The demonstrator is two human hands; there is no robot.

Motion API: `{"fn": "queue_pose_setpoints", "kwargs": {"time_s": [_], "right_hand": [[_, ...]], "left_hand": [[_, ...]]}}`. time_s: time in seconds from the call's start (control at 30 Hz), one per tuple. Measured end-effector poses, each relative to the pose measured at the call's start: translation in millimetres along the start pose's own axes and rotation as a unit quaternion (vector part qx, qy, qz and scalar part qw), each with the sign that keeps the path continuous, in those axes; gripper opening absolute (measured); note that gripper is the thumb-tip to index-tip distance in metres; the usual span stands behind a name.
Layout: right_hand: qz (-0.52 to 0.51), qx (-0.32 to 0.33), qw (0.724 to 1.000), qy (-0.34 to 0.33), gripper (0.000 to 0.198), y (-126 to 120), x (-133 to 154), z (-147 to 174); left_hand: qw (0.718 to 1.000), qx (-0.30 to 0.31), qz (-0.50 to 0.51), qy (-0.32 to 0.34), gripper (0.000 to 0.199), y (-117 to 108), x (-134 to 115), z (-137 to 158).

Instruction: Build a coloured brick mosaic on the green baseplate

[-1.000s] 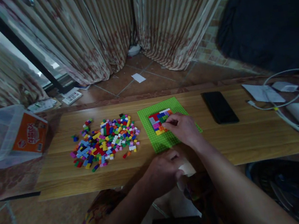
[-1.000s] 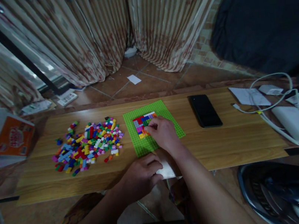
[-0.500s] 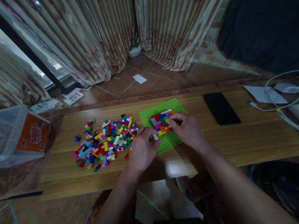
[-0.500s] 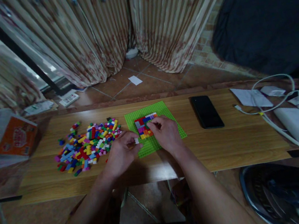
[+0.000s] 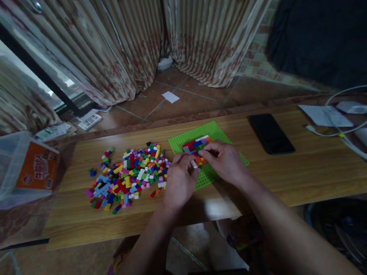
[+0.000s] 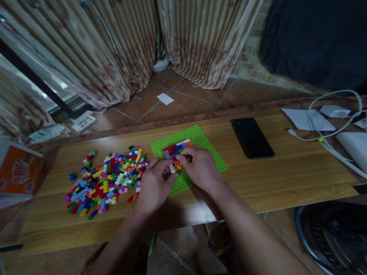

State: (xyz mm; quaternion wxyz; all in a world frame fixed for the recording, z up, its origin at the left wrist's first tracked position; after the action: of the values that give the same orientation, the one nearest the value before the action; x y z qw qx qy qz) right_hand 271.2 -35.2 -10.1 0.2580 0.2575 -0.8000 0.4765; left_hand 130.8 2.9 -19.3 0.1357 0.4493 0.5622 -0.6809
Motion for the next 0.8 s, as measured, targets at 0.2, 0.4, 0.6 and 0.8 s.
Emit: {"fn": "queue_pose_setpoints", "kwargs": {"time_s": [0.2, 0.4, 0.6, 0.8], "right_hand": [[0.011, 0.013, 1.000, -0.014, 0.018, 2, 1, 1], [0.002, 0.032, 0.999, -0.019, 0.015, 3, 4, 3], [0.002, 0.102, 0.995, -0.014, 0.009, 11, 11, 11], [0.007, 0.134, 0.991, 0.027, 0.009, 16, 12, 18]], "left_hand": [[0.999, -0.022, -0.018, -0.017, 0.055, 4, 2, -1], [0.999, -0.024, -0.023, -0.016, 0.059, 7, 3, 0], [0.999, -0.025, -0.025, -0.009, 0.064, 8, 2, 2], [0.999, -0.013, -0.050, 0.011, 0.069, 12, 2, 5]]}}
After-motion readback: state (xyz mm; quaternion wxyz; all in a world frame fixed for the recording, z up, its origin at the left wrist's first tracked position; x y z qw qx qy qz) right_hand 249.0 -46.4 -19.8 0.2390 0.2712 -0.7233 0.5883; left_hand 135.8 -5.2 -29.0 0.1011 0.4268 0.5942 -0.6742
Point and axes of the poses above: each hand's wrist, its own z-axis away from the middle knuckle, its own y-axis out of the palm, x = y × z, the point moved 7 cm from there along -z, towards the middle knuckle, and after that the axes turned 15 degrees about -y, right-handed, at the moved point
